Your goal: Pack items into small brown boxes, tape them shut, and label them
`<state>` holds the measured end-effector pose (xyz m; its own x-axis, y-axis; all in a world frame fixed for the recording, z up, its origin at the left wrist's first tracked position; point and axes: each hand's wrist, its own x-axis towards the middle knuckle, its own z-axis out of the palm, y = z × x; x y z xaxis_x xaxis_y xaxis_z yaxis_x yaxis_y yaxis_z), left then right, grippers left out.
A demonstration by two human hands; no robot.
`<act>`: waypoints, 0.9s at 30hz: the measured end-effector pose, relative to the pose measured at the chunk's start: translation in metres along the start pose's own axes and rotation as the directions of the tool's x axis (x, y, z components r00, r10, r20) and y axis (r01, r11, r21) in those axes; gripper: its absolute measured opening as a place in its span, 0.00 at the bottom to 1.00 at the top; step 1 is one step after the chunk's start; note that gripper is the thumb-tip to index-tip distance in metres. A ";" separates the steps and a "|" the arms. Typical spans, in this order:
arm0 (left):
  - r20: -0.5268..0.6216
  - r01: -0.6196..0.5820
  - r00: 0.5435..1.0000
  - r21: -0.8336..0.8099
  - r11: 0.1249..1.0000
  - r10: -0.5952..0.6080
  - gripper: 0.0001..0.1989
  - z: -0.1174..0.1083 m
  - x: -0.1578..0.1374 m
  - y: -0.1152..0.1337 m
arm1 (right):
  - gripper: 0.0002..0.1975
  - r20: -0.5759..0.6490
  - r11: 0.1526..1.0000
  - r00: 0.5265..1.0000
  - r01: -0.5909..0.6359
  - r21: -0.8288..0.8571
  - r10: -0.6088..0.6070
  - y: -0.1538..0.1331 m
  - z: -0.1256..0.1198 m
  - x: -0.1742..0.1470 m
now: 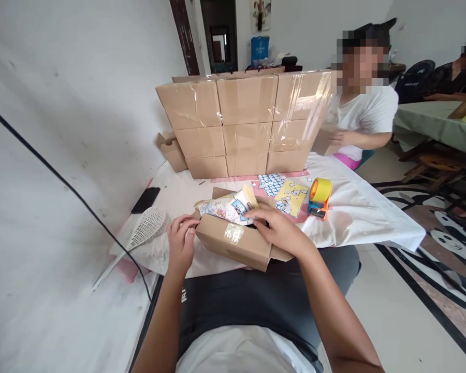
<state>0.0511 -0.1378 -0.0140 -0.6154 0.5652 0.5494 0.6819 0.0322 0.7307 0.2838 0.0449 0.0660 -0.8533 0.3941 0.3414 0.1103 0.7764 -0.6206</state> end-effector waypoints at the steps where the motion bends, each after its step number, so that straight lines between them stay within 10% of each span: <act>1: 0.062 0.013 0.998 0.090 0.996 -0.019 0.13 -0.002 0.002 0.009 | 0.13 0.002 1.000 1.000 -0.006 -0.001 0.006 0.000 -0.001 0.001; 3: 0.104 0.084 0.989 0.181 0.980 -0.104 0.17 0.001 0.003 0.022 | 0.10 0.004 1.000 1.000 -0.023 -0.001 0.024 -0.001 -0.002 0.002; 8: 0.067 0.257 0.966 -0.183 0.949 -0.249 0.14 0.017 0.000 0.019 | 0.07 -0.014 1.000 1.000 -0.022 -0.004 0.022 -0.008 -0.005 0.003; 18: 0.014 0.111 0.993 -0.405 0.908 -0.115 0.11 -0.004 -0.023 -0.008 | 0.15 -0.323 0.994 0.946 -0.013 -0.104 -0.022 -0.006 -0.020 -0.023; 21: -0.046 0.128 0.986 -0.381 0.916 -0.158 0.11 -0.001 -0.031 -0.012 | 0.18 -0.506 0.994 0.857 -0.107 0.007 0.096 0.008 -0.009 -0.037; 25: 0.090 0.199 0.980 -0.534 0.822 -0.178 0.44 0.008 -0.033 -0.012 | 0.18 -0.664 0.884 0.662 0.004 0.468 0.348 0.023 0.029 -0.058; 27: 0.164 0.167 0.983 -0.569 0.805 -0.088 0.52 0.012 -0.033 -0.010 | 0.17 -0.681 0.836 0.650 0.126 0.534 0.337 0.025 0.047 -0.065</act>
<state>0.0688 -0.1468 -0.0443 -0.6000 0.6876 0.4088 0.2208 -0.3489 0.9108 0.3177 0.0152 -0.0048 -0.1699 0.8529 0.4936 -0.2871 0.4363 -0.8528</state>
